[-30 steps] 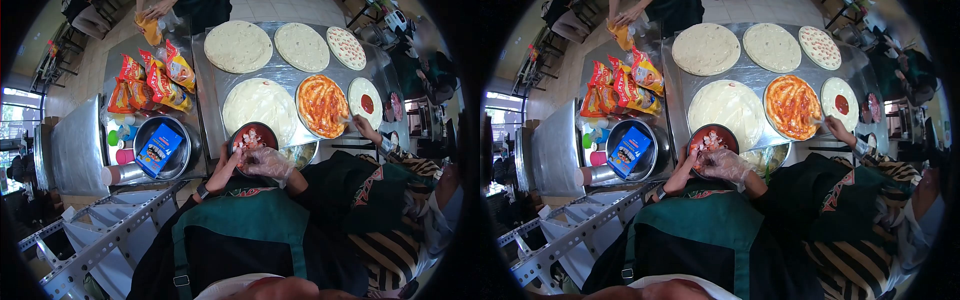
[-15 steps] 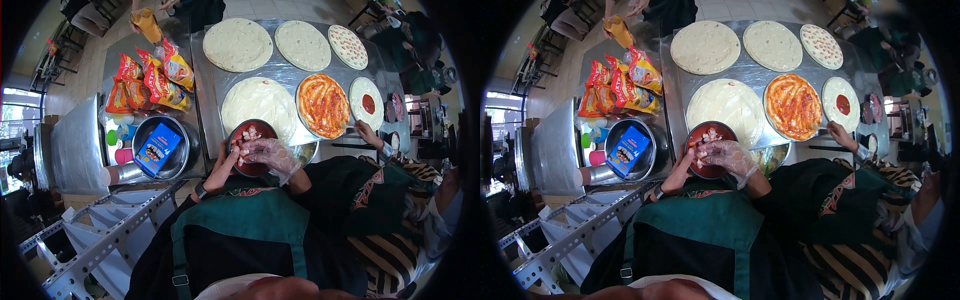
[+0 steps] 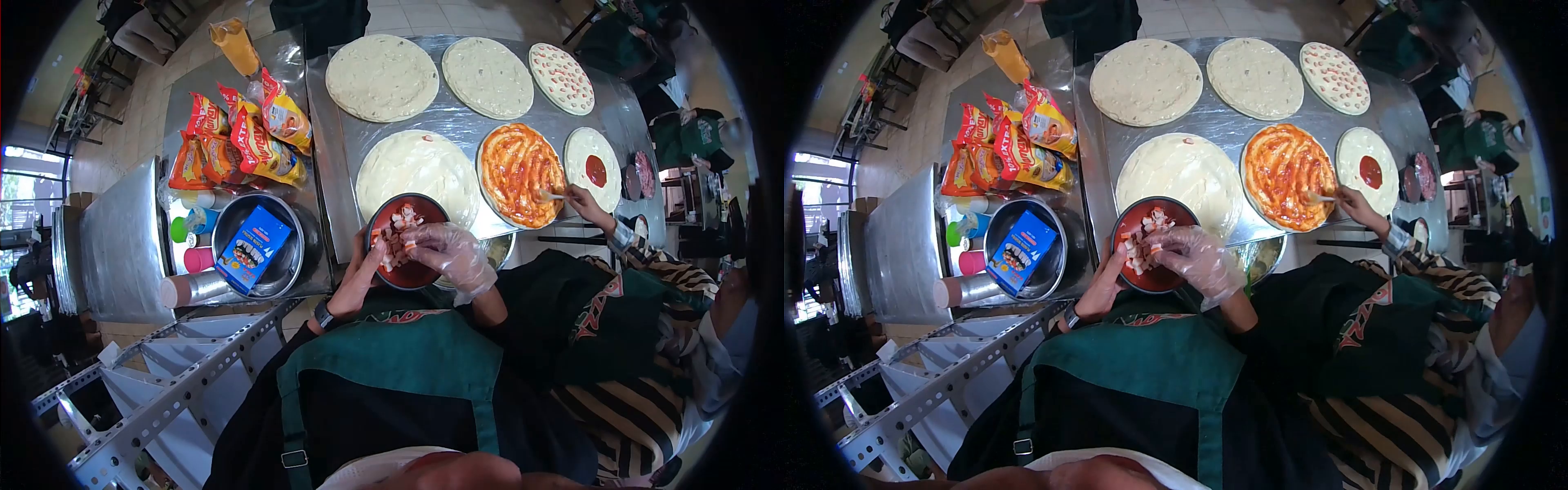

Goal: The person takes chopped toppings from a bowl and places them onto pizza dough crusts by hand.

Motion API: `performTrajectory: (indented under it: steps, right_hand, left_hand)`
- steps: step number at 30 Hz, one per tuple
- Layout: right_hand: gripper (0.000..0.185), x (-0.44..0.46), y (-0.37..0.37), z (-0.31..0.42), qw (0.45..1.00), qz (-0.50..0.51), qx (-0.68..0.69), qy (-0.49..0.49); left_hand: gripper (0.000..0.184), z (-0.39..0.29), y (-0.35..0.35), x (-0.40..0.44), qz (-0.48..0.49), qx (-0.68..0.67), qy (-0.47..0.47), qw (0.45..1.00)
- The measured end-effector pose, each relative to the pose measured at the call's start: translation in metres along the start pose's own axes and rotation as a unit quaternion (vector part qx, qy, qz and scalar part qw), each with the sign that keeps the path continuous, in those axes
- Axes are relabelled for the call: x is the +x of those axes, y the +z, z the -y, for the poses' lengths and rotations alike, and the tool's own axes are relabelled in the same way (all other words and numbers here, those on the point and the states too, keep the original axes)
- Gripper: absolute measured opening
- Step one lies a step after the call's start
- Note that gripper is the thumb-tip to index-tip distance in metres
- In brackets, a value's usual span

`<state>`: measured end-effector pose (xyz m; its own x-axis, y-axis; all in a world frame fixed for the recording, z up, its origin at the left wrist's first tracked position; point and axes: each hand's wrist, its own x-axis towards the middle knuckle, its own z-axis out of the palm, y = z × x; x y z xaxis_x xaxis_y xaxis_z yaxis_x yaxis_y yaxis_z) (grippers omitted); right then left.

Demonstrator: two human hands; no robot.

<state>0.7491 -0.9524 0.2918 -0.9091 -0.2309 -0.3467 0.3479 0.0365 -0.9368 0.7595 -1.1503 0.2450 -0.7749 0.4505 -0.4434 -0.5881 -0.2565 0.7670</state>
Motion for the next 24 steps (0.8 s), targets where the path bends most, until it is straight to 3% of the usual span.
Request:
performTrajectory:
  steps: [1,3,4,8,14,16,18,19,21,23,24]
  right_hand:
    - [0.022,0.0,0.001,0.002,0.989,-0.016,-0.134,-0.066]
    - [0.019,0.0,0.003,0.004,0.9,-0.048,-0.388,-0.191]
    - [0.022,0.0,0.006,0.004,0.895,-0.066,-0.374,-0.236]
    - [0.02,0.0,0.008,0.0,0.869,-0.063,-0.419,-0.255]
    - [0.022,0.023,-0.013,-0.019,0.924,-0.062,-0.315,-0.207]
    - [0.022,0.026,-0.02,-0.018,0.985,-0.084,-0.112,-0.097]
    - [0.022,0.036,-0.035,-0.02,0.99,-0.094,0.103,0.025]
    - [0.023,0.046,-0.046,-0.026,0.977,-0.095,0.19,-0.002]
    - [0.027,0.067,-0.068,-0.029,0.968,-0.178,0.177,0.014]
    - [0.029,0.096,-0.089,-0.038,0.969,-0.232,0.088,0.012]
    - [0.032,0.11,-0.096,-0.034,0.963,-0.266,-0.027,0.043]
  left_hand:
    - [0.082,0.001,0.0,0.0,-0.002,0.002,-0.001,1.0]
    - [0.082,0.002,0.0,0.0,-0.006,0.005,-0.005,1.0]
    - [0.082,0.003,0.0,0.0,-0.008,0.007,-0.008,1.0]
    - [0.083,0.003,0.001,0.001,-0.012,0.01,-0.014,1.0]
    - [0.08,0.007,-0.002,0.017,-0.045,0.006,-0.033,0.998]
    - [0.079,0.016,-0.009,0.024,-0.054,-0.006,-0.03,0.998]
    - [0.076,0.021,-0.016,0.032,-0.056,-0.029,-0.024,0.998]
    - [0.075,0.027,-0.021,0.035,-0.081,-0.047,-0.01,0.996]
    - [0.073,0.044,-0.032,0.039,-0.131,-0.085,0.017,0.988]
    - [0.063,0.059,-0.051,0.041,-0.15,-0.145,0.065,0.976]
    - [0.061,0.06,-0.057,0.04,-0.17,-0.149,0.081,0.971]
